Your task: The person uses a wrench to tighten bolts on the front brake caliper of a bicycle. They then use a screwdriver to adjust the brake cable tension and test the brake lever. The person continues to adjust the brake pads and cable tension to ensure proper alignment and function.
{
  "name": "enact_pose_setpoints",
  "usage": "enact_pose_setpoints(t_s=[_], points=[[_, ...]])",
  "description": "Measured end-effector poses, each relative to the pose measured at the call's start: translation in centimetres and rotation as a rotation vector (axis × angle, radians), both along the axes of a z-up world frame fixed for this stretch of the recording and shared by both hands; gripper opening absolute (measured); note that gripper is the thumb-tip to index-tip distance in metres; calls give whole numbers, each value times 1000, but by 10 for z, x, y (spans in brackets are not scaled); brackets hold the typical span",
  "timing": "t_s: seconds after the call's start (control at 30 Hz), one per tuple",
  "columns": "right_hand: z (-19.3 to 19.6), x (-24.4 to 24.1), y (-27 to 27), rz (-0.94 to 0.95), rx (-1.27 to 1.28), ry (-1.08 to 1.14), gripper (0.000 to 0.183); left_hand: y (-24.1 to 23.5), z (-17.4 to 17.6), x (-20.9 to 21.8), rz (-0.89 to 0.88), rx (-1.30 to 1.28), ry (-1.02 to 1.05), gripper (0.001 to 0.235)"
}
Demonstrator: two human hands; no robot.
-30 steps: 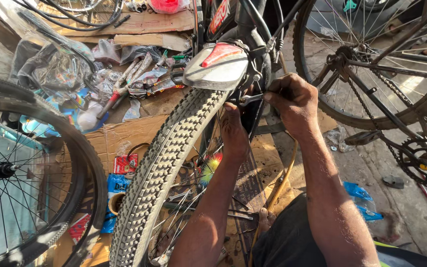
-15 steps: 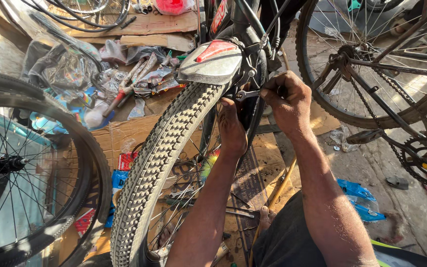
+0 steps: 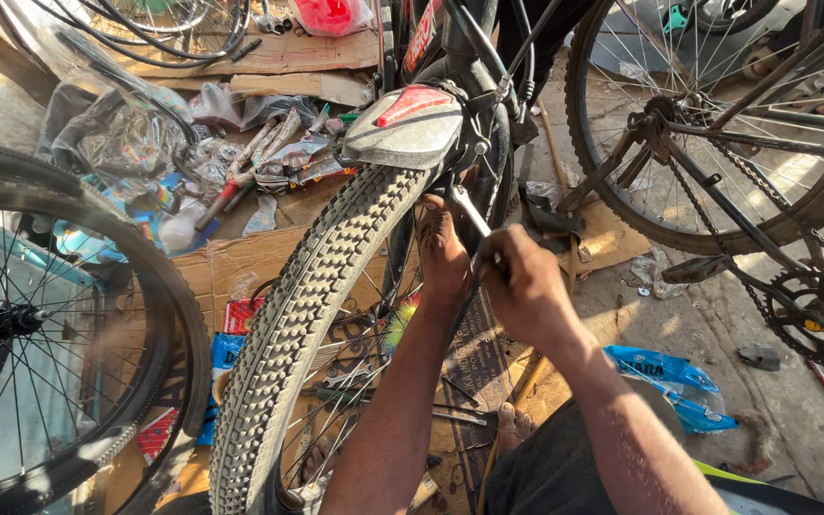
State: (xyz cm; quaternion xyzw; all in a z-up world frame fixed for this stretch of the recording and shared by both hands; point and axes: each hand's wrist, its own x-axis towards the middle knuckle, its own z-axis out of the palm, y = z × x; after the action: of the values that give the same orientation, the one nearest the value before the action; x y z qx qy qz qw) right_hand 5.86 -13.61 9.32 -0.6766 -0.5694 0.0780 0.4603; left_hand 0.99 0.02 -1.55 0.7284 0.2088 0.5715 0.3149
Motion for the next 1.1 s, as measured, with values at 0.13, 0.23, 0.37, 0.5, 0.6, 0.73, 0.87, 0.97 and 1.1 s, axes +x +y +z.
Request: enact_pose_setpoints(t_s=[0.13,0.23,0.37,0.5,0.6,0.73,0.87,0.97,1.1], points=[[28,-16,-14,107,-21,-189,28,-5,11,-4,-54,-148,-33,22],[42,-7,-11,239,-54,-194,30,-5,10,7,-178,-567,-181,36],[43,-4,-2,310,18,-207,28,0,20,-6,30,96,7,41],[41,-5,7,355,203,-374,32,-11,34,-13,-268,-345,-177,34],[48,0,21,248,398,-434,38,-13,40,-6,-383,-629,-362,35],[59,4,31,52,502,-327,20,-15,43,-4,-489,-789,-479,37],[59,6,35,67,417,124,14,-13,38,-5,-405,-767,-363,38],[45,4,29,32,458,189,13,-10,23,4,-407,-818,-508,30],[15,12,10,-6,478,717,9,-16,15,-8,-230,-408,-334,42]])
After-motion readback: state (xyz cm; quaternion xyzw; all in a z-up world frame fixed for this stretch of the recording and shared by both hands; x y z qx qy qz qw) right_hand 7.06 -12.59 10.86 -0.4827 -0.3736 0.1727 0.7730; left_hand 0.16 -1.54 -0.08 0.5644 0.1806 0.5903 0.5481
